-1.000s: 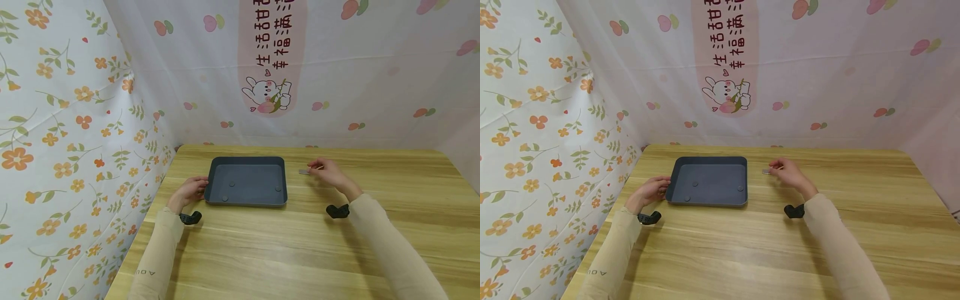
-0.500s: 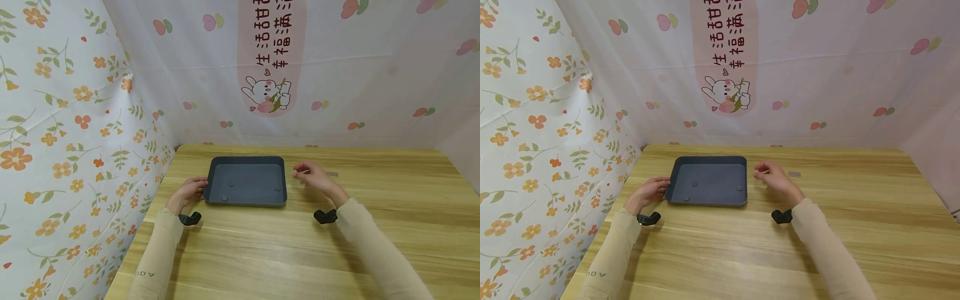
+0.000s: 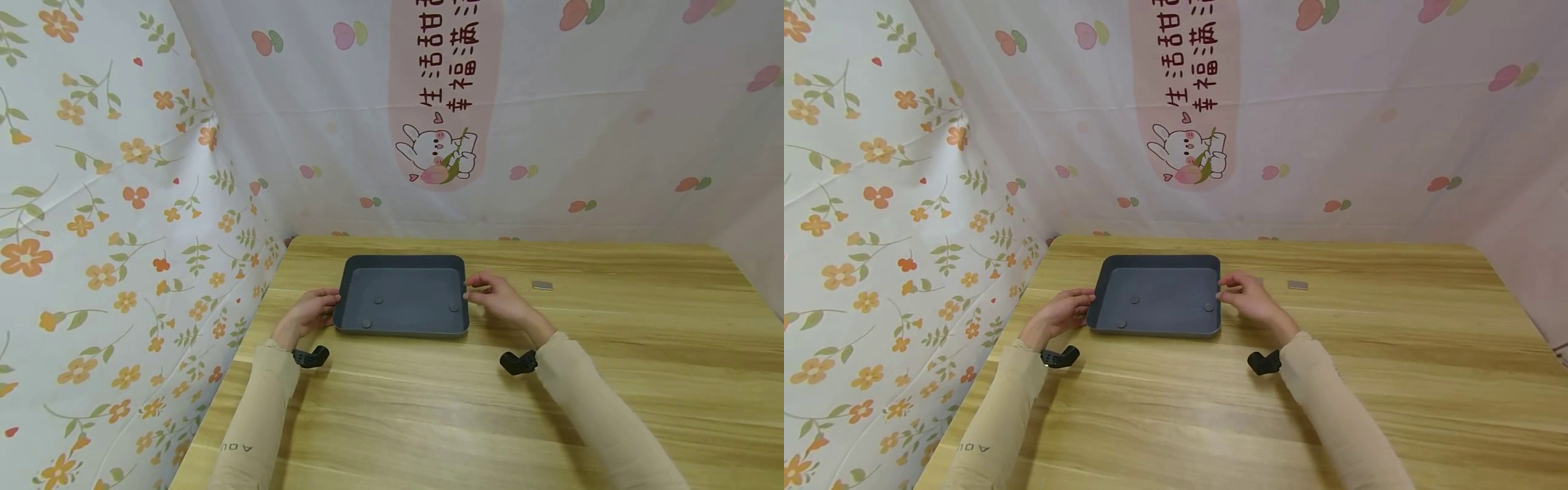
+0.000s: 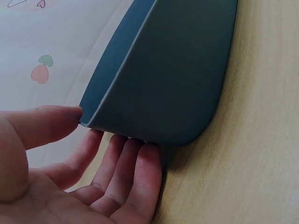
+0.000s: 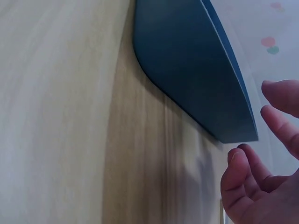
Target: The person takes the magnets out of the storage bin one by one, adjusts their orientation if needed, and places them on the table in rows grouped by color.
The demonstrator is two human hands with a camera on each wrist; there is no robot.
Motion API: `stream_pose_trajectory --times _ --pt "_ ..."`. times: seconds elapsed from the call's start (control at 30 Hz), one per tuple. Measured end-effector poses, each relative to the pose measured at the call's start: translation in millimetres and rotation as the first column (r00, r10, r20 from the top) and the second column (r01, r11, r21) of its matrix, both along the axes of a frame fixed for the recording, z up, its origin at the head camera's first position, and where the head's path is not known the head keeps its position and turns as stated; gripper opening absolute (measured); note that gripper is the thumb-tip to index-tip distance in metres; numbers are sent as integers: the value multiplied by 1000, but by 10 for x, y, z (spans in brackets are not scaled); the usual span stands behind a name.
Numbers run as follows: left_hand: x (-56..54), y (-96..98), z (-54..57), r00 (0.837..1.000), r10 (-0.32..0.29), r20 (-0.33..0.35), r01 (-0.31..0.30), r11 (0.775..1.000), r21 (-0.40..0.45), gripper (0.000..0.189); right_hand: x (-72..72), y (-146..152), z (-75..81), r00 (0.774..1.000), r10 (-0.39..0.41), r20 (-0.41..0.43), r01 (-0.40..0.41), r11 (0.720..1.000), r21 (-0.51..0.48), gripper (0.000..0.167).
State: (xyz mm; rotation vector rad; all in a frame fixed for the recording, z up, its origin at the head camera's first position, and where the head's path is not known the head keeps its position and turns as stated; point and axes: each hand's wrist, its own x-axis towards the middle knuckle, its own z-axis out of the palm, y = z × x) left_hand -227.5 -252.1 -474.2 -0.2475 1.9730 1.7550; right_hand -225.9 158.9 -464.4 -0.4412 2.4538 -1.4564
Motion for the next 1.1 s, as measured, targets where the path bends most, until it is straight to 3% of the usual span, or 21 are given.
stream_pose_trajectory --times 0.23,0.8,0.93,1.1 --pt "9 10 19 1000 7 0 -7 1000 4 49 28 -76 -52 999 34 18 -34 999 4 37" --pt "12 18 16 1000 21 3 -21 1000 5 48 43 -223 -164 987 51 -153 -39 996 80 25" --pt "13 17 20 1000 21 4 -21 1000 7 48 47 -247 -168 986 47 -161 -21 987 159 22" --pt "16 19 23 1000 20 2 -20 1000 8 48 54 -291 -151 984 37 -175 18 952 305 22"
